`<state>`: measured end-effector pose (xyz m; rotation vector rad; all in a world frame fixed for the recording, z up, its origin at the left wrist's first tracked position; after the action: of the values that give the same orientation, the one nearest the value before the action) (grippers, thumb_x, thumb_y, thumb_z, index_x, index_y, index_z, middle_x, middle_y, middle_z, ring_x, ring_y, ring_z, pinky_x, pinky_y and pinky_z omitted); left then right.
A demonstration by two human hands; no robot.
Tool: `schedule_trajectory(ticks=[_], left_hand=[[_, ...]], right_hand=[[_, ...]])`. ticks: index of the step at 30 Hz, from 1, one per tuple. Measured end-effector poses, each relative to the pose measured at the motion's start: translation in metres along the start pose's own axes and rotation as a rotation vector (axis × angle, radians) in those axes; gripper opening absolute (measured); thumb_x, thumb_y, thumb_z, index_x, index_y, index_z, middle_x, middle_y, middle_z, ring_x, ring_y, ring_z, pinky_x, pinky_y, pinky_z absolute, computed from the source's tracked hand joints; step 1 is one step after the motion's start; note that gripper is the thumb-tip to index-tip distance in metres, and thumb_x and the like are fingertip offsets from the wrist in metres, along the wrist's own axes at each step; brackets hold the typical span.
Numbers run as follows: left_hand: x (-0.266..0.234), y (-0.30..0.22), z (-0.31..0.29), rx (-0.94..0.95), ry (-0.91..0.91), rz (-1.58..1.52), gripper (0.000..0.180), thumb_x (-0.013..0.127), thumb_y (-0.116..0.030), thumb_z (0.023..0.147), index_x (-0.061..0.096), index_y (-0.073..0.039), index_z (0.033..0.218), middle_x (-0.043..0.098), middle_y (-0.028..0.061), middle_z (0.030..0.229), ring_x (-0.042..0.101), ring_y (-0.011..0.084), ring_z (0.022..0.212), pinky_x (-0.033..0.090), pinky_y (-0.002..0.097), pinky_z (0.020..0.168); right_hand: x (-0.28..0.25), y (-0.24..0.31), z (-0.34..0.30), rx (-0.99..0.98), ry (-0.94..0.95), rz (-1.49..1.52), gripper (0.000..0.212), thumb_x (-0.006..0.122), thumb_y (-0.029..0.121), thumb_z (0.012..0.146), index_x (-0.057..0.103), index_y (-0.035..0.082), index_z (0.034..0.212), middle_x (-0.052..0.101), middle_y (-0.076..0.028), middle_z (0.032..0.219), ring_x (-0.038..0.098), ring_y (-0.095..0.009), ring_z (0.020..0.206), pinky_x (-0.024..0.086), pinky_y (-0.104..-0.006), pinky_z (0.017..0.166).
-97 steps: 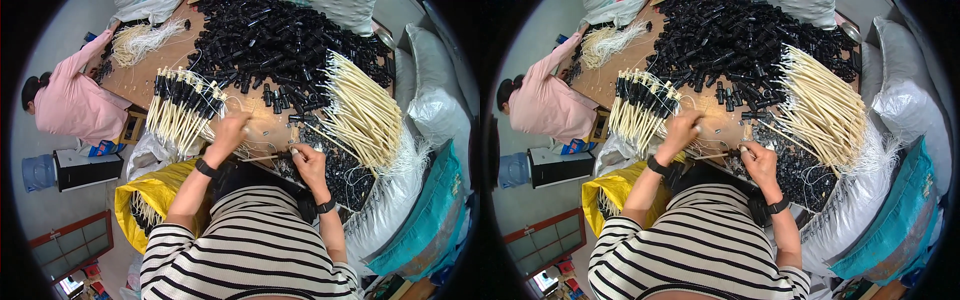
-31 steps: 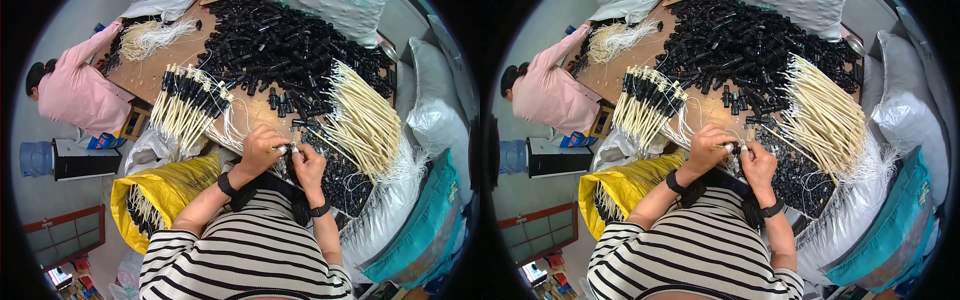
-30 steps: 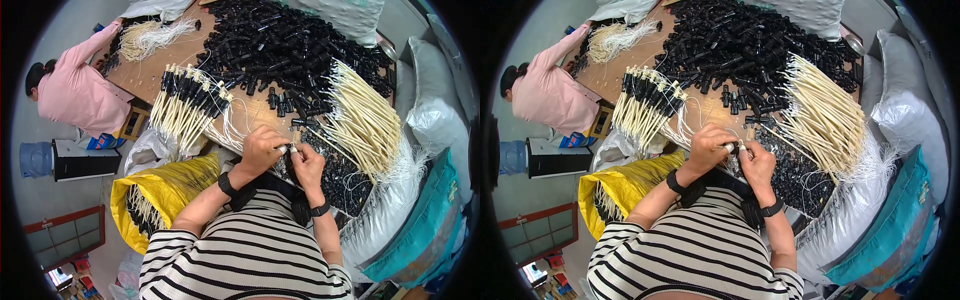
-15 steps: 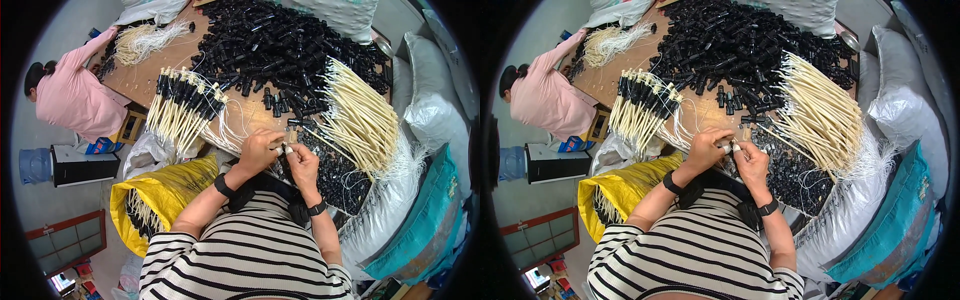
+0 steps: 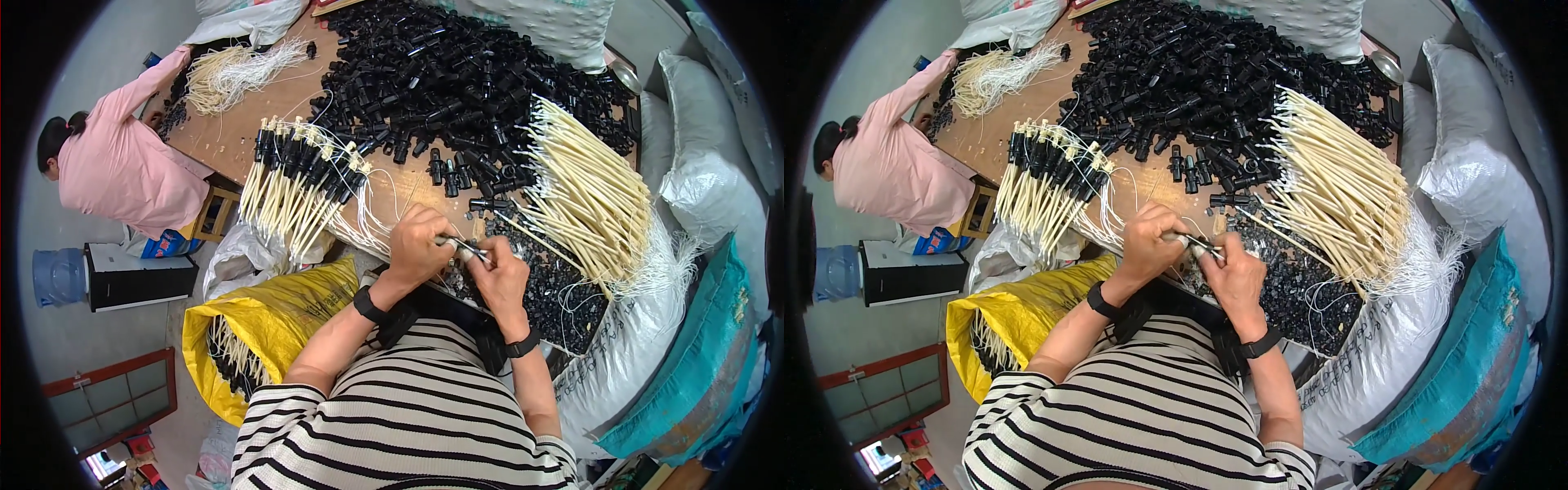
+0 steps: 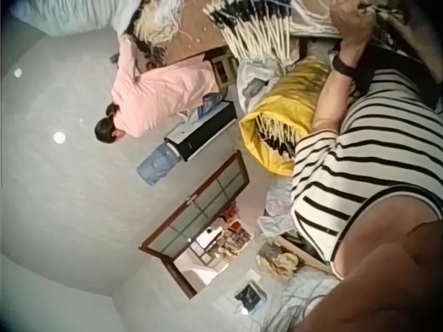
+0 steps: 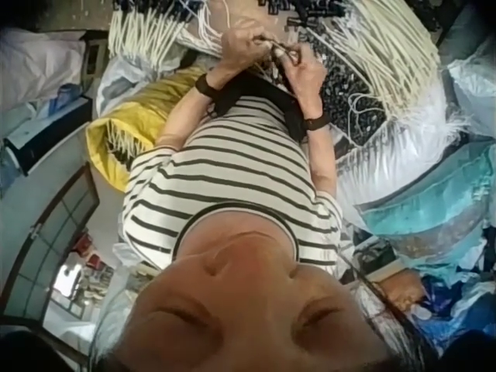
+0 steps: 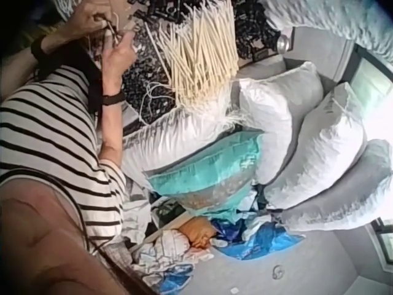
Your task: The person assembles components by hand, picking up a black plastic connector and a white tube, fitting them together, and then threading a white cord through the assembly. The finished pieces are placed onto a growing pile on the table.
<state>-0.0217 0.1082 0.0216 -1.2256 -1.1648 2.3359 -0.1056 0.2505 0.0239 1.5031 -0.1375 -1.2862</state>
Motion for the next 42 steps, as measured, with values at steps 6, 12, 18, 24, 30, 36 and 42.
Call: schedule_trajectory(ticks=[6,12,18,24,30,36,42], left_hand=[[-0.006,-0.028,0.012,0.229,0.198,-0.122,0.037,0.067,-0.002,0.062,0.068,-0.01,0.098,0.068,0.0059,0.093,0.062,0.0262,0.096,0.049,0.037,0.08],[0.014,-0.001,0.005,0.165,0.491,-0.004,0.041,0.066,-0.003,0.065,0.066,-0.008,0.105,0.067,0.0142,0.09,0.064,0.0331,0.079,0.051,0.0376,0.068],[0.009,0.004,0.002,0.034,0.491,-0.109,0.034,0.063,-0.001,0.066,0.067,-0.005,0.1,0.067,0.0173,0.084,0.064,0.0357,0.08,0.052,0.0401,0.069],[0.004,-0.014,-0.001,0.199,0.377,0.174,0.035,0.061,-0.001,0.068,0.065,-0.008,0.102,0.065,0.0108,0.083,0.064,0.0323,0.079,0.052,0.0408,0.066],[-0.04,0.006,0.011,0.293,-0.04,0.164,0.023,0.061,-0.004,0.068,0.067,-0.008,0.089,0.065,0.0073,0.08,0.061,0.0269,0.072,0.047,0.0392,0.066],[-0.133,0.072,0.035,0.124,-0.382,0.788,0.032,0.061,-0.008,0.063,0.066,-0.009,0.094,0.064,0.0072,0.103,0.053,0.0259,0.11,0.03,0.0446,0.099],[-0.092,0.055,0.052,0.225,-0.196,0.321,0.036,0.065,-0.004,0.067,0.067,-0.004,0.102,0.067,0.0123,0.104,0.059,0.0309,0.099,0.046,0.0426,0.086]], right_hand=[[-0.004,-0.02,-0.001,0.48,0.343,0.712,0.013,0.066,0.006,0.089,0.068,-0.001,0.1,0.053,0.009,0.064,0.043,0.001,0.057,0.034,-0.0183,0.052],[-0.021,-0.01,-0.001,0.184,0.232,0.464,0.021,0.064,0.003,0.086,0.07,0.006,0.107,0.062,0.002,0.068,0.049,-0.003,0.054,0.039,-0.0211,0.051],[-0.015,0.008,-0.006,-0.418,0.191,-0.261,0.026,0.067,0.007,0.079,0.072,0.013,0.104,0.062,-0.009,0.065,0.057,-0.019,0.048,0.045,-0.0304,0.048],[-0.008,-0.001,0.007,0.194,0.209,0.199,0.02,0.073,0.007,0.075,0.066,0.005,0.093,0.042,-0.003,0.05,0.04,-0.01,0.047,0.036,-0.0264,0.047],[-0.01,0.034,0.017,-0.332,-0.109,0.014,0.019,0.068,0.001,0.081,0.065,0.001,0.099,0.063,-0.009,0.077,0.061,-0.018,0.068,0.047,-0.0276,0.059],[-0.007,0.031,0.02,-0.358,0.11,-0.042,0.008,0.07,0.01,0.078,0.068,0.006,0.084,0.067,-0.007,0.093,0.064,-0.026,0.077,0.05,-0.035,0.066],[0.004,0.003,0.005,-0.214,0.254,-0.086,0.021,0.07,0.013,0.076,0.069,0.007,0.096,0.067,-0.01,0.094,0.065,-0.031,0.082,0.05,-0.0365,0.068]])
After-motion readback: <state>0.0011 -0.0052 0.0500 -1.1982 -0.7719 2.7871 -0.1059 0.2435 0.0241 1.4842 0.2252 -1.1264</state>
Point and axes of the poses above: each hand's wrist, its own z-axis towards the middle knuckle, its own x-axis out of the palm, y = z × x, the point moved 3 cm from there along z, towards the middle knuckle
